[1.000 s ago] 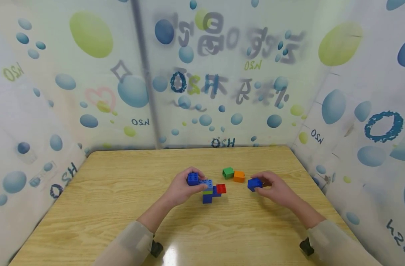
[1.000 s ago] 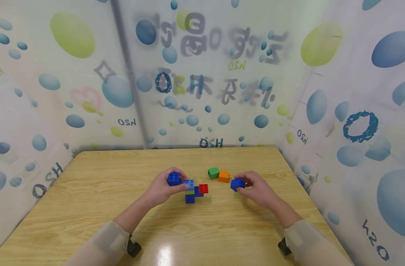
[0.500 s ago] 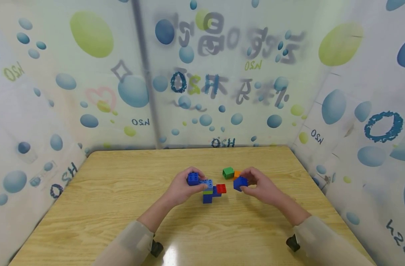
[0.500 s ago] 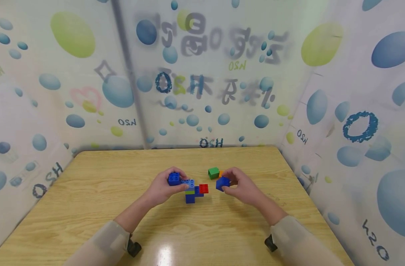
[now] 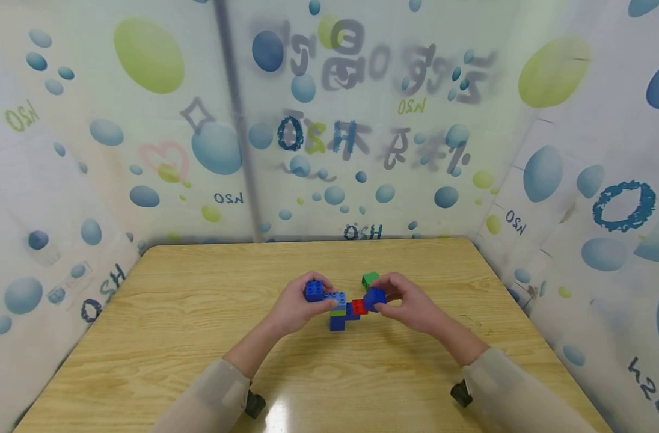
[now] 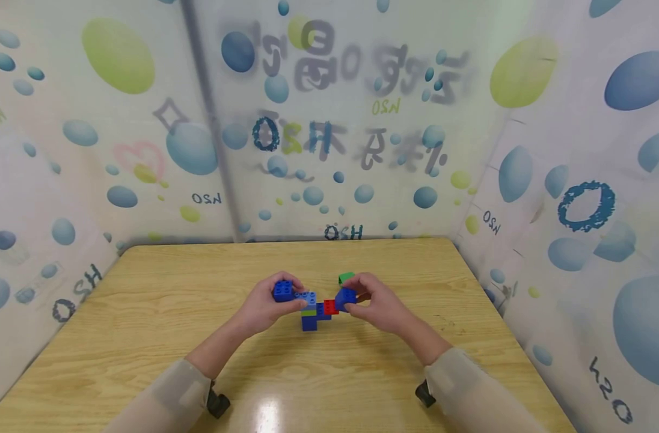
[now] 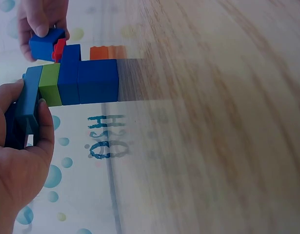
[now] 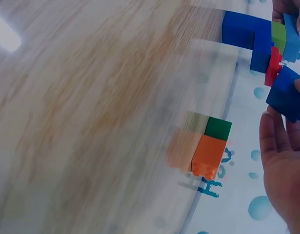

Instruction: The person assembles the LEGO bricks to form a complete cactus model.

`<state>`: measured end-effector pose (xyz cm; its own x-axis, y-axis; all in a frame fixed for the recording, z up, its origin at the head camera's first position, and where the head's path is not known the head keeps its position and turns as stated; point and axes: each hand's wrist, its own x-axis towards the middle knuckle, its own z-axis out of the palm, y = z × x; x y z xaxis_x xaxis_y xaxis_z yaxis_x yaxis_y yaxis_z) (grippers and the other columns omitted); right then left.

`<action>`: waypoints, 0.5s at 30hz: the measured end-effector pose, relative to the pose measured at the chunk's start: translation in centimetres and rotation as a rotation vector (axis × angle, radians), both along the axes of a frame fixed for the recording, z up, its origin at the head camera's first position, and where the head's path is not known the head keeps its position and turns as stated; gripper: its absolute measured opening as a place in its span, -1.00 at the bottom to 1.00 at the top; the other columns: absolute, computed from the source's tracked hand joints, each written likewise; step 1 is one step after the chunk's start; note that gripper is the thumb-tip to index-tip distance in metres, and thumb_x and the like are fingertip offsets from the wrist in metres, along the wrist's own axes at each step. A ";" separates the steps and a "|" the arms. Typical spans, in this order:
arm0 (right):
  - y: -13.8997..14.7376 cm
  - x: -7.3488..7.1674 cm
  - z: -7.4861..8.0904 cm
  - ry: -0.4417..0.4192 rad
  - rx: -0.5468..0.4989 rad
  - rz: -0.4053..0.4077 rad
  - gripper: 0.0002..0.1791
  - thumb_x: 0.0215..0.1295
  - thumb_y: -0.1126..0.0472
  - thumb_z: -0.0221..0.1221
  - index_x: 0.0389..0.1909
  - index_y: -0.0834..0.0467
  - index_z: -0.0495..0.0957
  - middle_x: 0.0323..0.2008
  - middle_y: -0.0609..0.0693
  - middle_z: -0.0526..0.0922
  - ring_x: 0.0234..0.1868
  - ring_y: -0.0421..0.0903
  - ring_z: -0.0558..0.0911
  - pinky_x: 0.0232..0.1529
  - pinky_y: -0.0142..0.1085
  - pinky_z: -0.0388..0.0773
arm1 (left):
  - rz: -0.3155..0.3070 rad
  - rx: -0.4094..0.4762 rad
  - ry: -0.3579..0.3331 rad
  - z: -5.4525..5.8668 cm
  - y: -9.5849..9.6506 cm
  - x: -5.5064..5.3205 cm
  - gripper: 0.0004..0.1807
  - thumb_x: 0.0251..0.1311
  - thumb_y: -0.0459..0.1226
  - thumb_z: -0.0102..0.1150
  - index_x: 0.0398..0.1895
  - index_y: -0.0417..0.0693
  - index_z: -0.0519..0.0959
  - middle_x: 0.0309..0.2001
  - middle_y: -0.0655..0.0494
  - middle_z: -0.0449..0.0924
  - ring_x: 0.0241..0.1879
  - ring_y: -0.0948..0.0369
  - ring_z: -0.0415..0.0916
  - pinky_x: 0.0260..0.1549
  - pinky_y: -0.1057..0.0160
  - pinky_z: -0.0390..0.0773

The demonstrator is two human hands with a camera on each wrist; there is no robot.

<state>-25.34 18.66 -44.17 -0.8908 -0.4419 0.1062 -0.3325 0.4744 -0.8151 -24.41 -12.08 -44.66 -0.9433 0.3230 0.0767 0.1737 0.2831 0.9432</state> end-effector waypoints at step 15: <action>-0.8 -0.2 -0.1 0.030 0.013 0.046 -0.58 0.54 0.19 0.38 0.34 0.08 0.61 0.22 0.12 0.61 0.17 0.03 0.66 0.32 0.20 0.65 | 0.007 0.010 -0.013 0.1 0.1 0.1 -0.66 0.40 -0.20 0.51 0.15 0.01 0.64 0.20 -0.01 0.76 0.27 -0.02 0.66 0.23 -0.04 0.75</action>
<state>-25.53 17.88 -44.28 -0.8661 -0.4837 0.1263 -0.3781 0.4685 -0.7985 -24.35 -12.01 -44.60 -0.9465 0.3157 0.0674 0.1591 0.2746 0.9483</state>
